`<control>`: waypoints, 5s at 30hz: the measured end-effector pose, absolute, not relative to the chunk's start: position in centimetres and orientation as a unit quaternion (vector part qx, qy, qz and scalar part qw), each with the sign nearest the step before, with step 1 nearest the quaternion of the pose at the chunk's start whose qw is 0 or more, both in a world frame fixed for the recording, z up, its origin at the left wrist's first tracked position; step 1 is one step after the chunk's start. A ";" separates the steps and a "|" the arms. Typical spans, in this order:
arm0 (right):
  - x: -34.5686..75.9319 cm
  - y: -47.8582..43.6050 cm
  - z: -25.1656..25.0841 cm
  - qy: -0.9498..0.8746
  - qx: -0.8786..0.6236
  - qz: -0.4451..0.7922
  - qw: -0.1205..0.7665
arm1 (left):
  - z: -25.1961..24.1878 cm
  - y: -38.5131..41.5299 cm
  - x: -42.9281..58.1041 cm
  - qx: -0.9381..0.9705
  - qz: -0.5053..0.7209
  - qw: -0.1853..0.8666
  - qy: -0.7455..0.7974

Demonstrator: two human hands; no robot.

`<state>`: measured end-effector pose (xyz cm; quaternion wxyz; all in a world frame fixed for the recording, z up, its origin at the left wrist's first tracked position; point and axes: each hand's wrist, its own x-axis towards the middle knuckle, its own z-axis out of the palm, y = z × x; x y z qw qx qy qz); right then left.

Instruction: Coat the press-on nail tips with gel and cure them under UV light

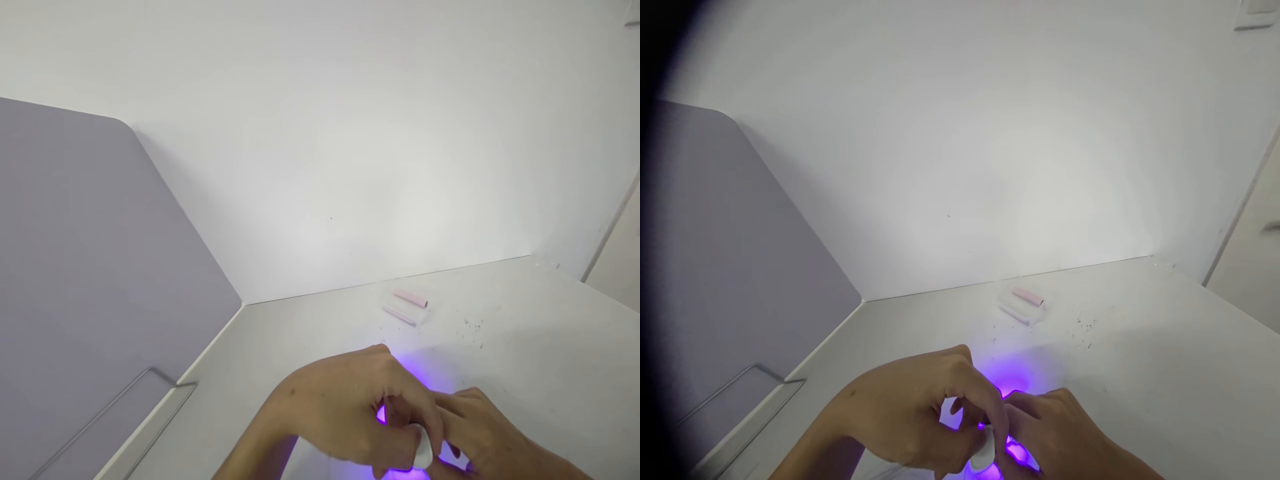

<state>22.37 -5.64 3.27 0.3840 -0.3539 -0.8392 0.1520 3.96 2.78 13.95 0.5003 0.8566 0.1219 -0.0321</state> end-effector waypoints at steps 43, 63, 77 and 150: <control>23.2 -6.2 3.2 -0.798 -0.463 0.185 0.339 | 14.1 1.7 4.5 0.896 0.005 0.375 0.239; 22.8 -6.3 3.6 -0.803 -0.451 0.183 0.344 | 12.8 1.4 5.3 0.931 -0.053 0.248 0.264; 23.0 -6.4 4.5 -0.818 -0.491 0.173 0.244 | 12.2 2.2 5.8 0.929 -0.059 0.282 0.233; 22.6 -6.3 4.6 -0.819 -0.472 0.079 0.315 | 12.2 1.8 5.8 0.933 -0.067 0.258 0.242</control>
